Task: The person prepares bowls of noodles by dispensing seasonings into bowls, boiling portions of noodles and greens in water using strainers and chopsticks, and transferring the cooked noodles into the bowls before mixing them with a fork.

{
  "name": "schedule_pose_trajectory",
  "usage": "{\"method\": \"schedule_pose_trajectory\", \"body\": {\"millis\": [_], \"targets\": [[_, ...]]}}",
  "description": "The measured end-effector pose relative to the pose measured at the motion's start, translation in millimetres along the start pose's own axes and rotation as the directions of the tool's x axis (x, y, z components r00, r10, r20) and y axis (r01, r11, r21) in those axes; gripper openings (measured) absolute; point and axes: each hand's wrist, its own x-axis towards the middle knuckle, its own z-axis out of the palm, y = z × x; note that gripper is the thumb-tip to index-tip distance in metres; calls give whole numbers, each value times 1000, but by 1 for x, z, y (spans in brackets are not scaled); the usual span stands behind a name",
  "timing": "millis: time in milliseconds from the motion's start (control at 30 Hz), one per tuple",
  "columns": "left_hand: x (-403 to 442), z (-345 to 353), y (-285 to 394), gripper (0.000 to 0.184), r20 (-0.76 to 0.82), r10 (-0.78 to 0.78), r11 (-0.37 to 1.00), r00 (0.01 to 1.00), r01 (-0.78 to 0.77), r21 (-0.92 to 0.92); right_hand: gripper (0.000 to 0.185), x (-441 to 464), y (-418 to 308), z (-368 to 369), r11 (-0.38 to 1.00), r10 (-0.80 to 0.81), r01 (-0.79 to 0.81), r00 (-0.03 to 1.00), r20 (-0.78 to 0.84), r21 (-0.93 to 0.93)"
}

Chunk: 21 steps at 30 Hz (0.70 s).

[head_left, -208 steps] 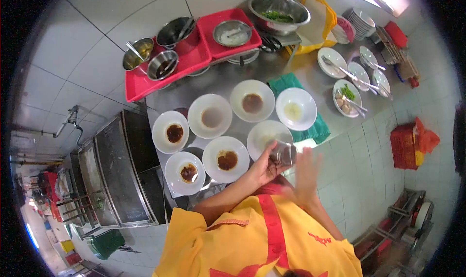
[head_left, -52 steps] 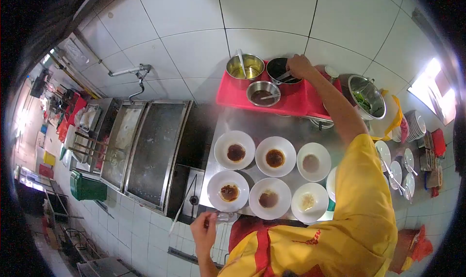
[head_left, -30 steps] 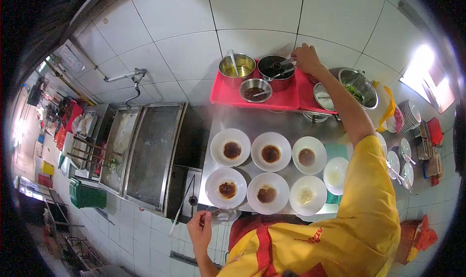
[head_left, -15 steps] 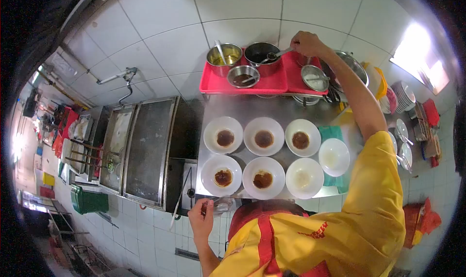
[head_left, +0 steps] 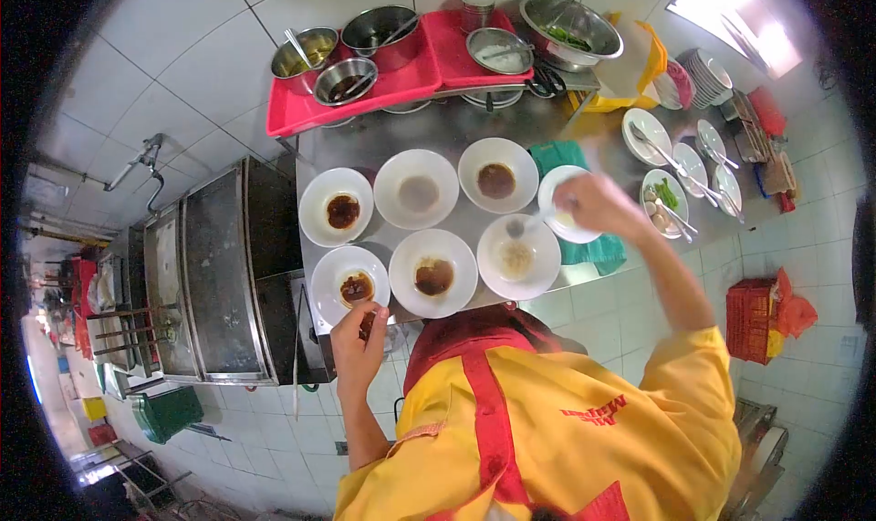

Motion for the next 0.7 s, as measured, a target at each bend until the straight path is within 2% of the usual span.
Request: {"method": "schedule_pose_trajectory", "body": {"millis": [67, 133, 167, 233, 267, 367, 600, 700], "targets": [[4, 6, 1, 13, 8, -12, 1000, 1000, 12, -8, 14, -30, -2, 38, 985, 163, -164, 986, 11, 58], [9, 10, 7, 13, 41, 56, 998, 998, -56, 13, 10, -52, -3, 74, 977, 196, -186, 976, -95, 102], [11, 13, 8, 13, 44, 54, 998, 998, -54, 15, 10, -62, -8, 85, 977, 198, -188, 976, -92, 105], [14, 17, 11, 13, 54, 111, 994, 992, -111, 10, 11, -77, -20, 105, 963, 257, -214, 913, -316, 165], [15, 19, 13, 13, 61, 111, 994, 992, -112, 14, 11, -82, -21, 114, 961, 263, -218, 912, -315, 171], [17, 24, 15, 13, 103, 108, 994, 989, -110, 12, 19, -94, -21, 132, 981, 196, -168, 855, -480, 101], [14, 28, 21, 11, 91, 106, 993, 990, -110, 38, 20, -97, -9, 133, 991, 136, -106, 847, -514, 86], [9, 25, 20, 8, 61, 93, 995, 994, -95, 40, 14, -83, -2, 109, 857, 304, -107, 895, -327, 504]]}}
